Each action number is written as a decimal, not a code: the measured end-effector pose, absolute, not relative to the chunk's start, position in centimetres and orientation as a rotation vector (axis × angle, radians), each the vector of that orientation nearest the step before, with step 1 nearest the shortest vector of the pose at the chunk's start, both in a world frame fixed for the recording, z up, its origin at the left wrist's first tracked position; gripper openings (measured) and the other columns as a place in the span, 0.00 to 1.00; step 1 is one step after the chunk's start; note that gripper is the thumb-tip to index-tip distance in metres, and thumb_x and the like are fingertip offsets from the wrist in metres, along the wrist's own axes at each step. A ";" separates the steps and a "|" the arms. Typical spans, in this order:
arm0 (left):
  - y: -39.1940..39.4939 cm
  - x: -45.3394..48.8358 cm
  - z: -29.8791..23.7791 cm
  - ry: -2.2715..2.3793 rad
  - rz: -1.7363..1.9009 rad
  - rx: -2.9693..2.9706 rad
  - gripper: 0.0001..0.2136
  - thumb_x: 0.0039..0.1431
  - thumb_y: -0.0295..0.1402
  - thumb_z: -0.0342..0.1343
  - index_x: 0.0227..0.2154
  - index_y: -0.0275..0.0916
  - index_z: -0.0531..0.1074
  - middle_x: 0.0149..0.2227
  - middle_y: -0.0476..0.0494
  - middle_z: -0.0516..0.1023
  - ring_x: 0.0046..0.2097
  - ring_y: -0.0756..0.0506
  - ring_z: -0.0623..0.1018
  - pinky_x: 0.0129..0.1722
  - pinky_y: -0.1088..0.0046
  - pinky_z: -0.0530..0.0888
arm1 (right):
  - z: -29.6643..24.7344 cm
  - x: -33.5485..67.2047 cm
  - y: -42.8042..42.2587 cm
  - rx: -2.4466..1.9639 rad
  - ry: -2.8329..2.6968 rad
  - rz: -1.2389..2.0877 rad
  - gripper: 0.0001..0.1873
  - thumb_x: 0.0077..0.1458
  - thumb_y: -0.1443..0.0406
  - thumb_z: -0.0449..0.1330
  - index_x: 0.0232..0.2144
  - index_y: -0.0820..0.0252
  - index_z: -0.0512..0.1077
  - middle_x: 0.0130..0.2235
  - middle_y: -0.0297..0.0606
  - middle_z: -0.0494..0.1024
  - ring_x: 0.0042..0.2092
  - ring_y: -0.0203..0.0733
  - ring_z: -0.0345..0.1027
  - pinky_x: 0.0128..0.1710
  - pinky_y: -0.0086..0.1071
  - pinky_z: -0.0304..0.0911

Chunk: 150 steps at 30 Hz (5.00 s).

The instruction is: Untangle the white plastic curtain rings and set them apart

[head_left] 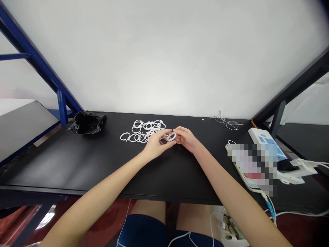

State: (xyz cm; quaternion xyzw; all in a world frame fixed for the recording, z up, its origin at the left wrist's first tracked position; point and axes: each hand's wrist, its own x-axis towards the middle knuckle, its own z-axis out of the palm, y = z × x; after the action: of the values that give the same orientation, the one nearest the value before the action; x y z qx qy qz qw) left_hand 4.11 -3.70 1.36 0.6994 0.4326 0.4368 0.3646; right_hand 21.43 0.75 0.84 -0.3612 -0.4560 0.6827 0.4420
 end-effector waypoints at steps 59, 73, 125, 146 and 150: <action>-2.9 4.0 0.1 0.908 1.204 2.549 0.08 0.63 0.27 0.50 0.34 0.40 0.73 0.35 0.47 0.80 0.39 0.48 0.77 0.55 0.63 0.65 | 0.3 21.8 0.0 -1.024 -1.545 0.113 0.07 0.59 0.64 0.54 0.34 0.59 0.71 0.34 0.39 0.73 0.30 0.36 0.65 0.29 0.30 0.63; -3.1 4.4 0.6 0.798 1.234 1.737 0.08 0.57 0.35 0.59 0.35 0.36 0.73 0.37 0.41 0.77 0.41 0.46 0.77 0.45 0.65 0.75 | 0.3 20.7 -1.2 -0.948 -1.786 0.301 0.26 0.62 0.58 0.53 0.16 0.59 0.49 0.17 0.26 0.48 0.20 0.29 0.42 0.22 0.29 0.44; -2.6 3.8 0.7 0.788 1.051 1.810 0.17 0.61 0.44 0.53 0.46 0.39 0.71 0.42 0.42 0.75 0.45 0.45 0.74 0.48 0.67 0.71 | 0.4 19.9 -2.6 -0.896 -1.782 0.367 0.27 0.65 0.56 0.47 0.18 0.60 0.69 0.18 0.32 0.65 0.20 0.32 0.55 0.23 0.29 0.51; -2.8 3.7 1.0 0.813 1.087 1.767 0.17 0.56 0.41 0.60 0.46 0.39 0.69 0.39 0.44 0.74 0.43 0.47 0.74 0.50 0.65 0.70 | 0.4 19.6 -2.6 -0.882 -1.759 0.371 0.26 0.65 0.57 0.48 0.15 0.60 0.61 0.17 0.30 0.60 0.20 0.30 0.51 0.23 0.29 0.49; -3.2 3.8 1.0 0.883 1.093 1.800 0.22 0.53 0.39 0.62 0.49 0.40 0.66 0.45 0.42 0.74 0.47 0.46 0.75 0.52 0.64 0.70 | 0.4 20.0 -2.1 -0.942 -1.650 0.366 0.27 0.64 0.55 0.50 0.14 0.59 0.59 0.16 0.29 0.59 0.19 0.31 0.51 0.22 0.30 0.50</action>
State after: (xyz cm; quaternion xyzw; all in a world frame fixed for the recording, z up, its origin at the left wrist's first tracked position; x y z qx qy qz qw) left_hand 3.78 -3.16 1.05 0.7168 0.3517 0.4352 0.4161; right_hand 19.97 -2.15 0.45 -0.4010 -0.7023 0.1559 0.5672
